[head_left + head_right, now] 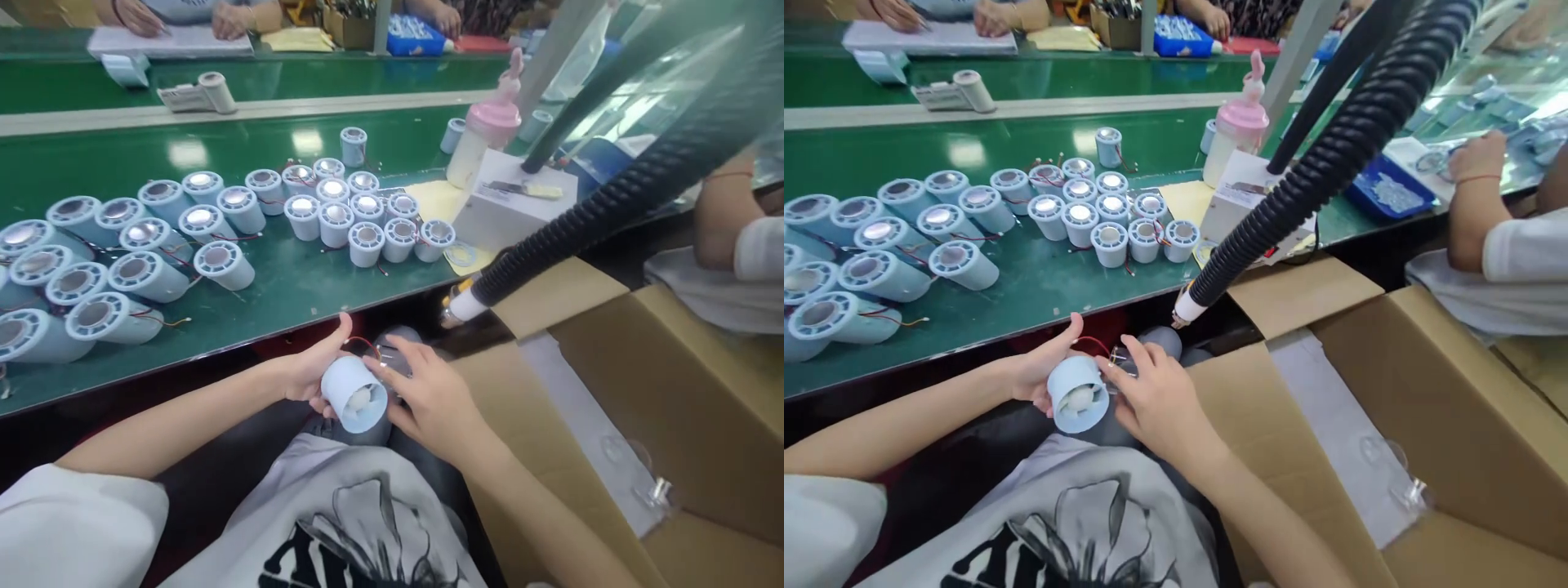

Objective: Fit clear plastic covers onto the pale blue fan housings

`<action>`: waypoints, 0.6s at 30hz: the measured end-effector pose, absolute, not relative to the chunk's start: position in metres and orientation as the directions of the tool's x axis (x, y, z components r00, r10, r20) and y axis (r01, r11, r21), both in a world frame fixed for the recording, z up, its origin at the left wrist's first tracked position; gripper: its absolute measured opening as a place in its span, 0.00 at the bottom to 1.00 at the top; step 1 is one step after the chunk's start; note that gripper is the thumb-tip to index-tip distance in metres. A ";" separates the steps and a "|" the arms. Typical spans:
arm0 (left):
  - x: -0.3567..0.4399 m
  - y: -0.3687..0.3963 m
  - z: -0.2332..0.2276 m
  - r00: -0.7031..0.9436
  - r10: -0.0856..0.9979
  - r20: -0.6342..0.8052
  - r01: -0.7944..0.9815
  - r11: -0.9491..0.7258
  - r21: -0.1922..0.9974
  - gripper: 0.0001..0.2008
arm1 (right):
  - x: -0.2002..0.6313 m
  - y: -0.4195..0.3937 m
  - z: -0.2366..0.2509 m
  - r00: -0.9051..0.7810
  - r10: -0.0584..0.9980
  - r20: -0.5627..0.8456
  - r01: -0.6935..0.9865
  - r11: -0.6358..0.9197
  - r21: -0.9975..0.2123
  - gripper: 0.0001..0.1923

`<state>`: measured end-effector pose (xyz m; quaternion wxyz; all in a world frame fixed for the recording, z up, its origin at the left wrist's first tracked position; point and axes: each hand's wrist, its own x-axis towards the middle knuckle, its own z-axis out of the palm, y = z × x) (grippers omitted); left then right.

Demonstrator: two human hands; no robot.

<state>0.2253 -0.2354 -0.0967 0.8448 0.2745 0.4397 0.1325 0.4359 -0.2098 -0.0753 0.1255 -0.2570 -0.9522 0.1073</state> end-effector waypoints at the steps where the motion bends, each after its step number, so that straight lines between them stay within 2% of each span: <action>1: 0.227 -0.234 -0.095 0.573 0.481 -0.663 0.059 0.783 0.619 0.49 | 0.437 -0.210 -0.076 -0.823 0.550 0.142 0.502 0.821 -0.273 0.23; 3: 0.229 -0.233 -0.086 0.582 0.529 -0.618 0.139 0.684 0.716 0.39 | 0.442 -0.210 -0.077 -0.802 0.595 0.061 0.544 0.767 -0.340 0.18; 4: 0.229 -0.232 -0.080 0.579 0.572 -0.581 0.185 0.602 0.777 0.31 | 0.444 -0.210 -0.078 -0.799 0.601 0.027 0.539 0.735 -0.411 0.15; 6: 0.230 -0.233 -0.069 0.537 0.695 -0.477 0.298 0.373 0.879 0.17 | 0.449 -0.209 -0.079 -0.797 0.604 -0.020 0.498 0.637 -0.589 0.10; 8: 0.230 -0.235 -0.060 0.458 0.823 -0.337 0.417 0.136 0.899 0.10 | 0.453 -0.208 -0.078 -0.776 0.628 -0.050 0.453 0.501 -0.737 0.06; 9: 0.230 -0.237 -0.057 0.415 0.869 -0.269 0.456 0.057 0.888 0.09 | 0.454 -0.208 -0.077 -0.764 0.642 -0.063 0.432 0.437 -0.789 0.05; 11: 0.232 -0.240 -0.057 0.334 0.922 -0.195 0.461 0.020 0.887 0.10 | 0.455 -0.209 -0.073 -0.735 0.674 -0.071 0.386 0.330 -0.861 0.05; 16: 0.238 -0.247 -0.075 0.225 0.974 -0.032 0.412 -0.065 0.909 0.30 | 0.452 -0.210 -0.068 -0.588 0.806 -0.060 0.290 0.141 -0.947 0.12; 18: 0.240 -0.248 -0.083 0.239 0.971 0.021 0.443 -0.129 0.887 0.32 | 0.453 -0.209 -0.069 -0.527 0.845 -0.092 0.256 0.054 -0.965 0.12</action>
